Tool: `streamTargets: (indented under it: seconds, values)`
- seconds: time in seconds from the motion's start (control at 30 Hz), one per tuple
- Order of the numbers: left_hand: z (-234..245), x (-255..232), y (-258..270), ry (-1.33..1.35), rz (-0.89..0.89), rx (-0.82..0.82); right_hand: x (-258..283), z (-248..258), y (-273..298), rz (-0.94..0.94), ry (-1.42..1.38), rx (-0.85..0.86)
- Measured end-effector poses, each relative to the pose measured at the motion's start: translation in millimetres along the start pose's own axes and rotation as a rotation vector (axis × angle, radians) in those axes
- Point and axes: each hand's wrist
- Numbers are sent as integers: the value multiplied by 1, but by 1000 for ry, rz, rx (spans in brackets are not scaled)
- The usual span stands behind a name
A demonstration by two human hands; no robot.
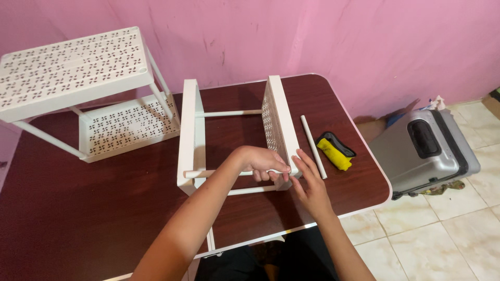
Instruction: The person disassembles a white plastic two-tier shelving unit on a wooden table. They remove the vertical support rods and separate the perforated shelves, stacking the shelves and laying the rods aside.
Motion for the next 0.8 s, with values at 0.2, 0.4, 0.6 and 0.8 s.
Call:
streamTargets:
  seconds: [0.2, 0.4, 0.6, 0.8]
  values:
    - [-1, 2, 2, -55, -9, -58, -1, -1, -1, 68, 19, -21]
    - [-21, 11, -3, -523, -191, -451, 1, -2, -1, 41, 3, -22]
    - [-66, 28, 17, -970, -387, -1023, 3, -2, 0, 40, 4, -19]
    - [-81, 26, 26, -1141, -506, -1227, 1, -4, -3, 81, 62, -61]
Point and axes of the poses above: each hand's wrist, its own y-axis away from the middle knuckle, its own z-axis out of the back of the hand, x = y × z, and after that the axes turned 6 degrees about z, right-handed
